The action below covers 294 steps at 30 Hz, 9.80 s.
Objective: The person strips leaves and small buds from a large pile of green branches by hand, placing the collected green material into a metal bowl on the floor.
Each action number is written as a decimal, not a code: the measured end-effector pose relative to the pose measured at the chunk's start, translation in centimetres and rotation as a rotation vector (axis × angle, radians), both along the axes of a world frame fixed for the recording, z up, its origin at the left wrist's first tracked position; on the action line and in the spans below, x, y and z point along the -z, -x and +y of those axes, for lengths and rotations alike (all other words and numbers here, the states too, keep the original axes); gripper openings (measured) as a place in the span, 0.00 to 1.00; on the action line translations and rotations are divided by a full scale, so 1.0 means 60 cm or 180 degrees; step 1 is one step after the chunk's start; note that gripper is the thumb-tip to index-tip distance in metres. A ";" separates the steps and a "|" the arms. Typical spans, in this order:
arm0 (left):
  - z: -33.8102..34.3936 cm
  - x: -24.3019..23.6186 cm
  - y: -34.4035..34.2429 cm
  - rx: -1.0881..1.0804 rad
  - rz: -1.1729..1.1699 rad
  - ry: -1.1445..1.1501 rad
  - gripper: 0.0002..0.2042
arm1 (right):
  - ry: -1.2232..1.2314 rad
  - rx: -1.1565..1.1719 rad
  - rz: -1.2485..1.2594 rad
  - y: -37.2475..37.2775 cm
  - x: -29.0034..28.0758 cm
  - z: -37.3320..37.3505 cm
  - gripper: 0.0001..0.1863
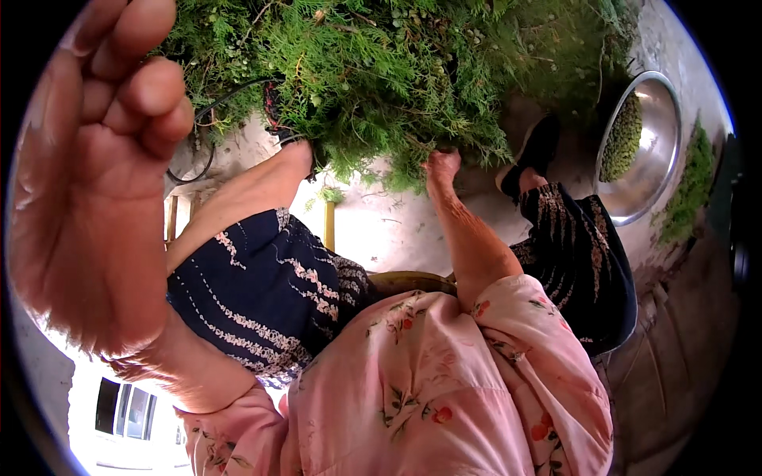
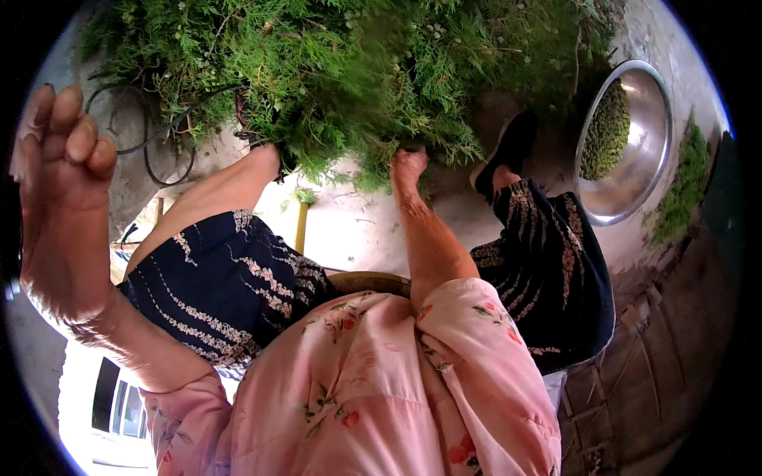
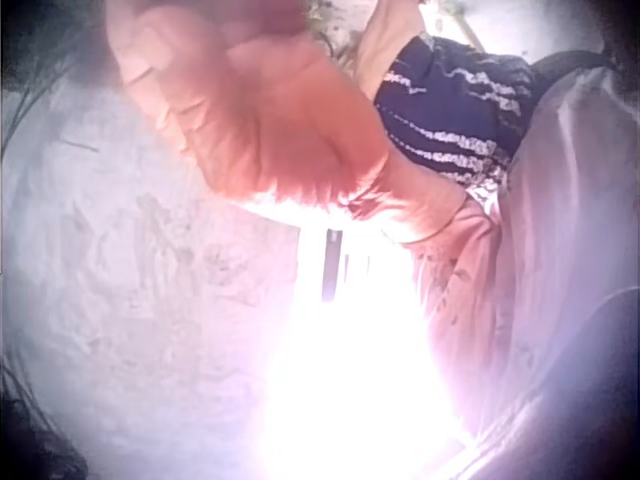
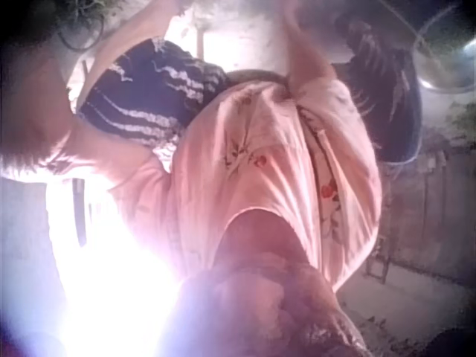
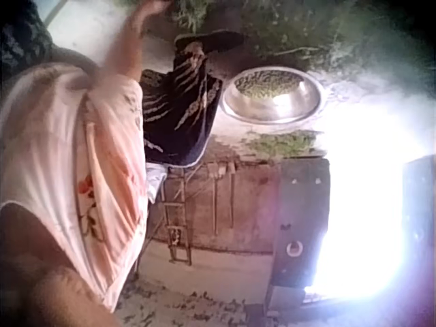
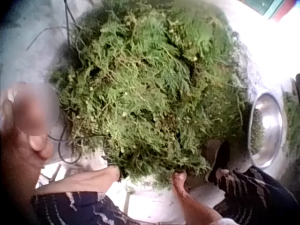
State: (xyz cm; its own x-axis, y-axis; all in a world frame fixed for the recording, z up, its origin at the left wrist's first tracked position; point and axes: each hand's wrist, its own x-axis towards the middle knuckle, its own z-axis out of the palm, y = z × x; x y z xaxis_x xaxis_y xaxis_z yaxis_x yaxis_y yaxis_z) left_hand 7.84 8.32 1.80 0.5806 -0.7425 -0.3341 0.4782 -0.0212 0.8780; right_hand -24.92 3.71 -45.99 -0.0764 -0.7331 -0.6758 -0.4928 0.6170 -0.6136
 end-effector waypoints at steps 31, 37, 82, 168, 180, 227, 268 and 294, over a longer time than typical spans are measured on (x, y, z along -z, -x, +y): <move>-0.065 0.002 0.065 -0.0430 -0.0383 -0.0309 0.13 | -0.2033 -0.0272 -0.1811 0.044 -0.259 -0.128 0.03; -0.073 0.005 0.082 -0.0226 -0.0113 -0.0546 0.12 | -0.1588 0.0161 -0.2338 0.023 -0.400 -0.156 0.02; 0.019 0.043 0.304 -0.0292 0.1593 0.0153 0.13 | -0.0274 -0.1746 -0.3508 -0.046 -0.748 -0.086 0.15; 0.002 0.075 0.322 -0.0309 0.1203 -0.0284 0.09 | 0.1638 -0.2311 -0.1979 -0.058 -0.726 -0.101 0.07; 0.007 0.073 0.319 0.0016 0.1239 -0.0157 0.07 | -0.0409 -0.1617 -0.2712 -0.047 -0.734 -0.109 0.06; 0.000 0.085 0.311 -0.0227 0.1324 0.0448 0.15 | -0.1326 -0.0128 -0.4070 -0.036 -0.702 -0.111 0.08; 0.002 0.100 0.325 -0.0454 0.0846 -0.0165 0.18 | -0.0290 -0.1133 -0.2736 -0.058 -0.718 -0.078 0.08; -0.001 0.085 0.321 0.0400 0.1604 0.0304 0.16 | -0.0790 -0.0054 -0.3947 -0.041 -0.731 -0.142 0.09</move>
State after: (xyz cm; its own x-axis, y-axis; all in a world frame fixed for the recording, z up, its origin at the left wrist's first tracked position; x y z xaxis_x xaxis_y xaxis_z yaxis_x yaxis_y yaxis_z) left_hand -11.43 8.26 -3.32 0.2699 -0.8369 -0.4762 0.8404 -0.0367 0.5408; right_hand -22.45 -4.79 -2.14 0.7134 -0.5712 -0.4059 0.3198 0.7808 -0.5367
